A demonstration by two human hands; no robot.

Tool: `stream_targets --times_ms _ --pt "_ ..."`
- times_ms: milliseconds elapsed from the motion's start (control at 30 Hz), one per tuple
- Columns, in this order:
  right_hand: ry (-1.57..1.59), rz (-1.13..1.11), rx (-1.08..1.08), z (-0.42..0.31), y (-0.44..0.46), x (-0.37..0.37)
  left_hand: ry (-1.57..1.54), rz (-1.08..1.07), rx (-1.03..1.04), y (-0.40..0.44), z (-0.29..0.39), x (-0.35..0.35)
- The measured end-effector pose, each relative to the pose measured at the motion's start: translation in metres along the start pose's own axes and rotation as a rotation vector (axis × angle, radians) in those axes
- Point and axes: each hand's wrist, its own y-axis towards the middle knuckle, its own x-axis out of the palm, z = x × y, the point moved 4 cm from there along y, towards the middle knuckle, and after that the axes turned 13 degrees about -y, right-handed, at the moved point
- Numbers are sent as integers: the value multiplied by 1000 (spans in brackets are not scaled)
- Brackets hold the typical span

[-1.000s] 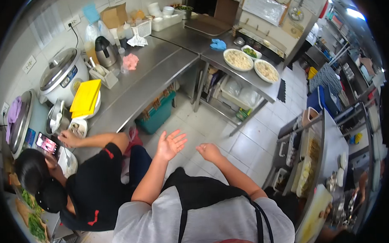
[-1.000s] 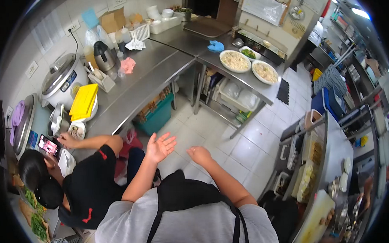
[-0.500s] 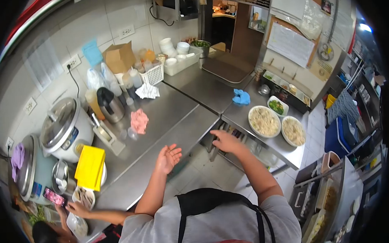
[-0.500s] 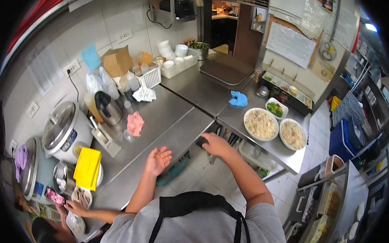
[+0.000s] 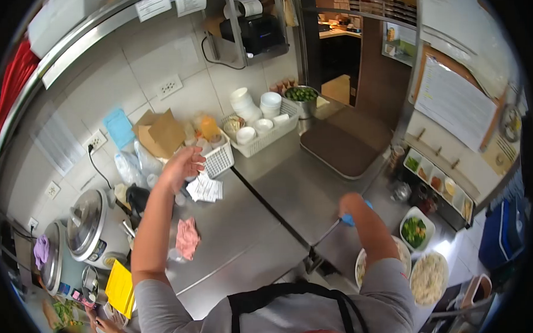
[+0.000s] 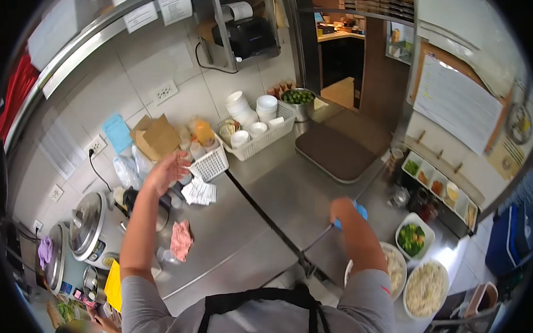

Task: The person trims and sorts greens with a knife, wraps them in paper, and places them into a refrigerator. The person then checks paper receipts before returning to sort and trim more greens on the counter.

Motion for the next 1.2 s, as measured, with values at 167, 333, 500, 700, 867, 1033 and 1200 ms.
stream_targets --times_ms 167,333,500,700,867,1033,1200 --pt "121 -149 -252 27 12 9 678 96 282 109 110 81" --pt "326 -337 -291 31 7 -6 662 91 695 230 194 154" --pt "384 -469 -346 31 30 11 246 -1 707 346 235 164" --pt "453 -488 -350 34 24 2 196 185 337 352 234 187" --pt "404 -500 -344 31 24 2 -16 -211 532 381 232 152" --pt "437 -427 -333 32 16 1 -71 -311 670 307 244 165" --pt "327 -340 -294 30 13 0 -163 -620 659 194 228 164"
